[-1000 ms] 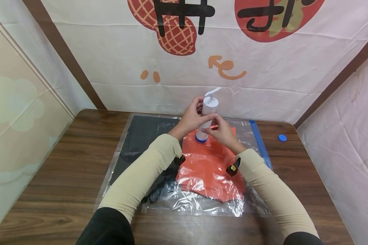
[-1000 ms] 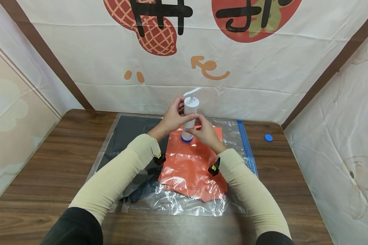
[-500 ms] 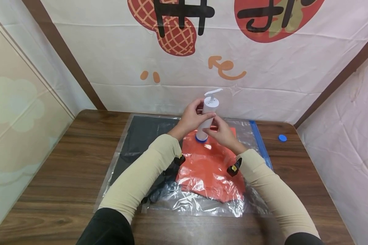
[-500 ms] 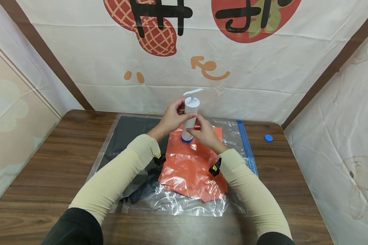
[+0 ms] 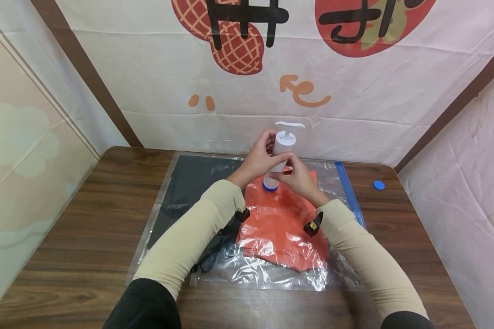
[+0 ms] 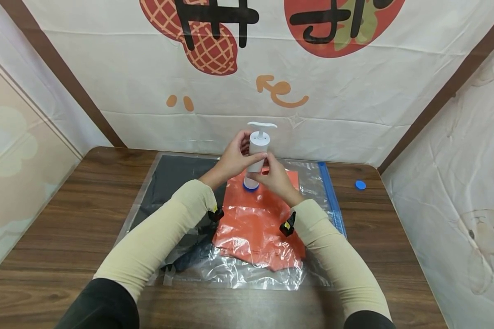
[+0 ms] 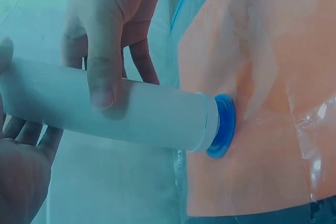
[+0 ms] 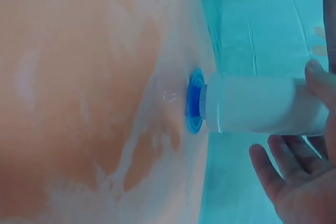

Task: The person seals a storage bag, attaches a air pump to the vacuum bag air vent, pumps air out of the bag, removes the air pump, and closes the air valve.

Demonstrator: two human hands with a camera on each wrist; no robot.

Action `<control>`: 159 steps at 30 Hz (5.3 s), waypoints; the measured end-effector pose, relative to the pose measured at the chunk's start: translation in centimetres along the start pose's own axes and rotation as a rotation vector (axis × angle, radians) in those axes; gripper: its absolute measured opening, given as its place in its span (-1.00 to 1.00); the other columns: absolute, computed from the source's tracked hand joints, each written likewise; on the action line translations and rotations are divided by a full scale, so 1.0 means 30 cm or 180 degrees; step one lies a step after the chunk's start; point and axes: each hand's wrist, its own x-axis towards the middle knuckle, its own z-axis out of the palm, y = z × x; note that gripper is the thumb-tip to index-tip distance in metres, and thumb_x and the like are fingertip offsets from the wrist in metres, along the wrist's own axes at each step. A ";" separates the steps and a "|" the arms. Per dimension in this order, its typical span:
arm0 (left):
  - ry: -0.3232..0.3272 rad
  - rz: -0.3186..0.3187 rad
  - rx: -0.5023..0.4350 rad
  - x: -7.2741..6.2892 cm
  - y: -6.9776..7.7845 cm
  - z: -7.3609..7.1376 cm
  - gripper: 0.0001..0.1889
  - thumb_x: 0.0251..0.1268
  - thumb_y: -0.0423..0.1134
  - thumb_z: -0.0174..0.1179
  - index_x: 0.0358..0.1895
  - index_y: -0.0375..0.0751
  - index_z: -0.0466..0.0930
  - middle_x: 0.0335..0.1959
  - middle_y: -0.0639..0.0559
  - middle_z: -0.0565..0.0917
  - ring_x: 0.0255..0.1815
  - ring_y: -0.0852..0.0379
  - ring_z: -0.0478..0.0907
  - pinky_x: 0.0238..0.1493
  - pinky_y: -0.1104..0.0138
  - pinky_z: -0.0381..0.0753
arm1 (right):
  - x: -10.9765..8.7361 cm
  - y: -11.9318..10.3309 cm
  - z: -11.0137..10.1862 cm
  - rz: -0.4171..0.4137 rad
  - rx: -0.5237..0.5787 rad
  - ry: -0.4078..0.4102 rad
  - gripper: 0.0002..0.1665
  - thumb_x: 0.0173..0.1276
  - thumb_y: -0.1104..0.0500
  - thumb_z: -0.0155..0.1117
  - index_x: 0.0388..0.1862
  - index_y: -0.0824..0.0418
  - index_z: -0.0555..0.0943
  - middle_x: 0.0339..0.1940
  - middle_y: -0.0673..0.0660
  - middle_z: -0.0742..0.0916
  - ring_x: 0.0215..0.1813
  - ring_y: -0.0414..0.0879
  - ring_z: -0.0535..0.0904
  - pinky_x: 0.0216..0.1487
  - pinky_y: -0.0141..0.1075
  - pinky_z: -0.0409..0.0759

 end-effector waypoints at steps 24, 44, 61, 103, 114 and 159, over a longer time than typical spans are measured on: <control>0.0085 -0.0034 0.0108 -0.006 -0.005 -0.010 -0.26 0.23 -0.22 0.48 0.38 -0.22 0.23 0.21 -0.12 0.50 0.20 -0.02 0.51 0.24 0.12 0.53 | -0.006 0.000 0.005 -0.0056 0.0091 0.0028 -0.47 0.39 0.20 0.43 0.26 0.26 0.46 -0.04 0.28 0.65 0.01 0.10 0.59 0.17 0.03 0.60; 0.0105 -0.0074 0.0152 -0.004 -0.009 -0.016 -0.32 0.29 -0.23 0.43 0.42 -0.18 0.32 0.16 -0.10 0.54 0.14 -0.03 0.55 0.19 0.09 0.56 | -0.035 -0.102 -0.040 0.0027 0.0114 -0.0537 -0.27 0.44 0.43 0.23 0.52 0.45 0.21 0.37 0.45 0.51 0.39 0.32 0.45 0.31 0.13 0.49; 0.0130 -0.0013 0.0081 -0.005 -0.016 -0.018 -0.37 0.25 -0.26 0.47 0.31 -0.23 0.36 0.11 -0.12 0.55 0.10 -0.02 0.56 0.17 0.12 0.56 | -0.003 0.011 -0.015 0.0046 0.0097 -0.0325 -0.27 0.41 0.16 0.42 0.48 0.18 0.36 0.17 0.22 0.65 0.23 0.11 0.58 0.23 0.06 0.58; 0.0076 0.0010 -0.0021 -0.003 -0.022 -0.011 -0.30 0.20 -0.30 0.49 0.34 -0.25 0.31 0.18 -0.14 0.55 0.18 -0.03 0.52 0.24 0.13 0.51 | -0.007 0.017 -0.002 -0.0037 0.0283 -0.0074 -0.45 0.39 0.31 0.40 0.30 0.37 0.46 0.00 0.42 0.61 0.06 0.20 0.54 0.25 0.12 0.53; 0.0019 0.0059 0.0096 -0.006 -0.025 -0.010 -0.41 0.27 -0.27 0.44 0.32 -0.24 0.42 0.12 -0.14 0.59 0.14 -0.06 0.56 0.23 0.08 0.54 | -0.045 -0.107 -0.030 -0.0136 0.0271 -0.0229 -0.44 0.41 0.42 0.28 0.34 0.52 0.39 0.15 0.51 0.62 0.23 0.37 0.54 0.27 0.17 0.50; 0.0092 0.0081 0.0248 -0.014 -0.034 -0.007 -0.39 0.31 -0.24 0.42 0.36 -0.22 0.39 0.17 -0.11 0.56 0.14 -0.03 0.55 0.20 0.15 0.56 | -0.013 0.036 -0.004 -0.0060 0.0252 -0.0146 -0.39 0.43 0.27 0.36 0.40 0.30 0.41 0.06 0.35 0.69 0.15 0.17 0.61 0.24 0.04 0.56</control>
